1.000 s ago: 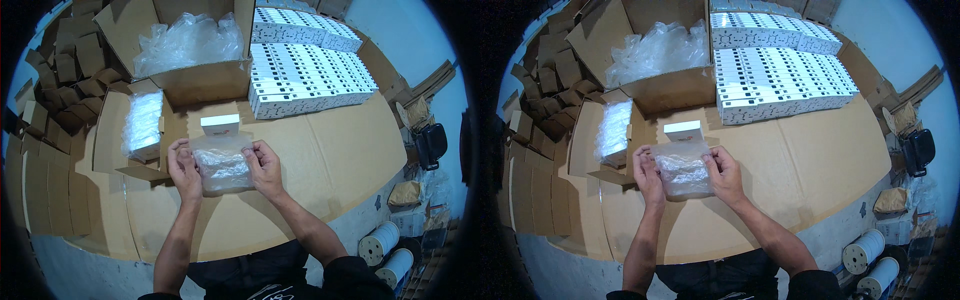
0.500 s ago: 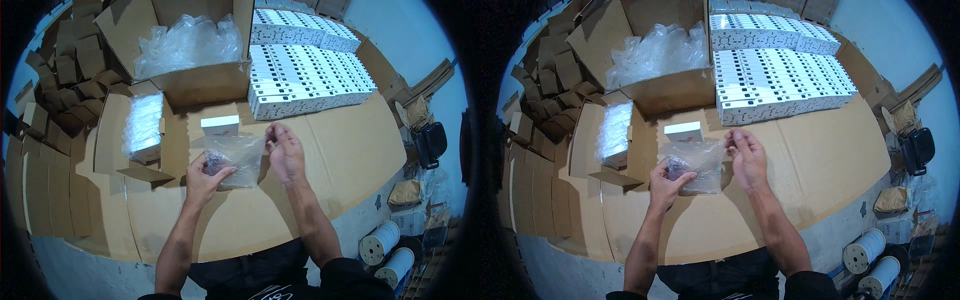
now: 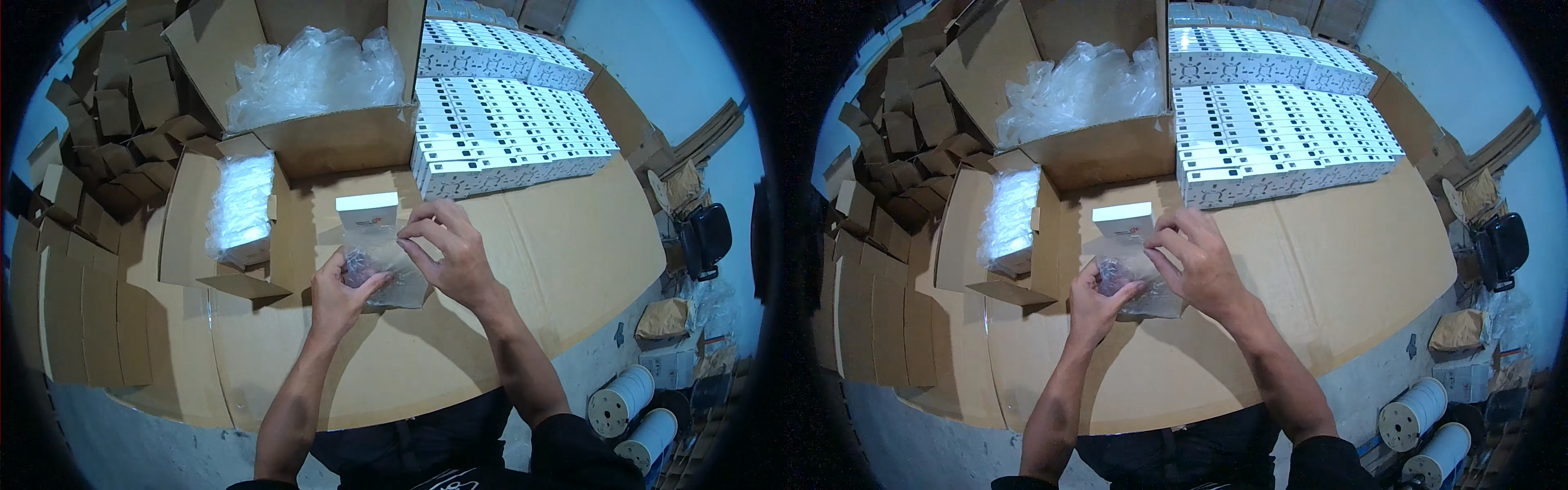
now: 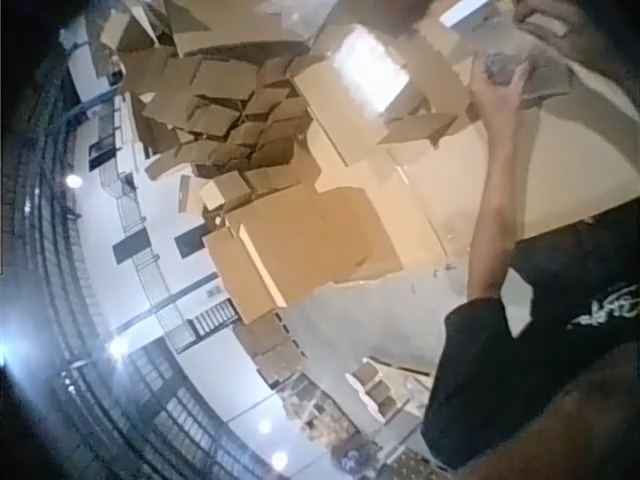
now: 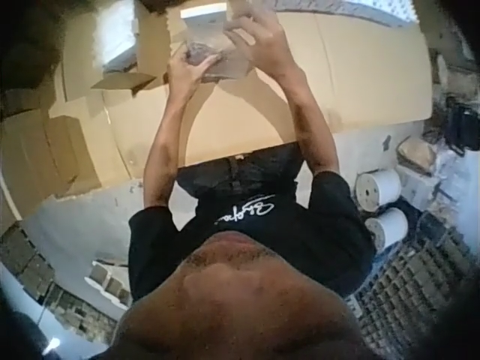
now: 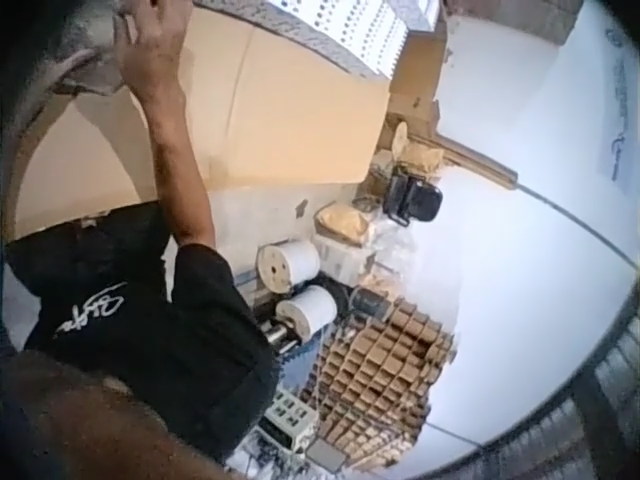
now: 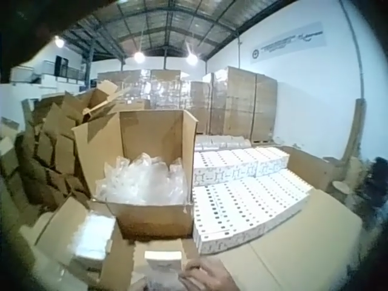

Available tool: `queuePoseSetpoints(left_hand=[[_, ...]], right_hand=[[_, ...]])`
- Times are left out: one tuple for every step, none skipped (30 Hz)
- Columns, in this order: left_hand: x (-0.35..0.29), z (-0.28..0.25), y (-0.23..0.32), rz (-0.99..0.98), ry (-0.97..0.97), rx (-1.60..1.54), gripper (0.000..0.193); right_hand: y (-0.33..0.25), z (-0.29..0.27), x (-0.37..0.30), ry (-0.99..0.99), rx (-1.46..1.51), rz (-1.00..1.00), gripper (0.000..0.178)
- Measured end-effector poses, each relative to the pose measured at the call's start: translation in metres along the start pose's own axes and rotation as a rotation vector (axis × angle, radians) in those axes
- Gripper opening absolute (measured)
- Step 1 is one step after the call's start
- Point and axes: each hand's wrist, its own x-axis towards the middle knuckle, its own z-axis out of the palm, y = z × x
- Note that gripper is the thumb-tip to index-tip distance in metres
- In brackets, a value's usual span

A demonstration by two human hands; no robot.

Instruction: Packing small product boxes into plastic bags and cardboard shipping boxes.

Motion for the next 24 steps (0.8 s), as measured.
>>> queuePoseSetpoints(left_hand=[[0.0,0.001,0.002,-0.023,0.027,0.031,0.037],[0.0,0.0,0.002,-0.024,0.028,0.03,0.037],[0.0,0.0,0.002,-0.014,0.031,0.091,0.037],[0.0,0.0,0.002,-0.004,0.034,0.152,0.037],[0.0,0.0,0.0,-0.005,0.035,0.152,0.037],[-0.001,0.001,-0.003,0.015,0.054,0.111,0.037],[-0.002,0.002,-0.004,0.035,0.074,0.071,0.038],[-0.002,0.001,-0.003,0.036,0.074,0.07,0.038],[-0.002,-0.002,-0.001,0.022,0.042,0.101,0.042],[-0.001,-0.003,0.0,0.008,0.011,0.131,0.046],[-0.001,-0.002,-0.001,0.009,0.011,0.132,0.046],[-0.001,-0.002,-0.002,0.045,-0.017,0.115,0.05],[-0.002,-0.002,-0.003,0.081,-0.046,0.098,0.055],[-0.002,-0.003,-0.001,0.082,-0.044,0.098,0.055],[-0.001,-0.004,0.0,0.092,-0.086,0.151,0.06],[-0.001,-0.004,0.001,0.101,-0.128,0.205,0.066],[-0.002,-0.005,0.002,0.101,-0.126,0.205,0.066],[-0.002,-0.004,0.003,0.069,-0.125,0.205,0.067],[-0.002,-0.003,0.004,0.037,-0.125,0.205,0.069],[-0.002,-0.003,0.004,0.039,-0.126,0.202,0.069],[-0.002,-0.003,0.005,0.027,-0.109,0.198,0.068],[-0.002,-0.004,0.005,0.015,-0.092,0.195,0.067],[-0.002,-0.005,0.003,0.015,-0.089,0.196,0.067],[-0.002,-0.006,0.0,0.06,-0.072,0.148,0.065]], right_hand=[[0.001,-0.002,0.001,-0.054,0.013,-0.067,0.019],[0.001,-0.004,0.002,-0.109,0.026,-0.135,0.018],[0.0,-0.005,0.005,-0.11,0.026,-0.135,0.018],[-0.003,-0.007,0.009,-0.205,0.051,-0.131,0.016],[-0.005,-0.009,0.013,-0.3,0.077,-0.127,0.016],[-0.008,-0.012,0.019,-0.3,0.075,-0.128,0.016],[-0.011,-0.014,0.025,-0.437,0.09,-0.031,0.016],[-0.012,-0.014,0.029,-0.573,0.105,0.067,0.016],[-0.01,-0.014,0.033,-0.572,0.105,0.066,0.016],[-0.007,-0.012,0.036,-0.614,0.164,0.04,0.018],[-0.005,-0.012,0.039,-0.655,0.224,0.015,0.02],[-0.005,-0.013,0.043,-0.655,0.224,0.012,0.02],[-0.006,-0.017,0.048,-0.71,0.266,0.021,0.02],[-0.008,-0.02,0.052,-0.766,0.308,0.031,0.02],[-0.01,-0.022,0.055,-0.767,0.309,0.029,0.02],[-0.012,-0.025,0.058,-0.792,0.294,0.012,0.02],[-0.013,-0.025,0.06,-0.818,0.279,-0.005,0.021],[-0.013,-0.026,0.06,-0.819,0.276,-0.004,0.021],[-0.012,-0.027,0.06,-0.802,0.263,-0.021,0.022],[-0.012,-0.028,0.06,-0.786,0.251,-0.038,0.023],[-0.011,-0.028,0.06,-0.787,0.252,-0.041,0.023],[-0.012,-0.03,0.061,-0.727,0.227,-0.092,0.028],[-0.012,-0.03,0.061,-0.665,0.202,-0.143,0.034],[-0.013,-0.031,0.062,-0.666,0.202,-0.144,0.034]])
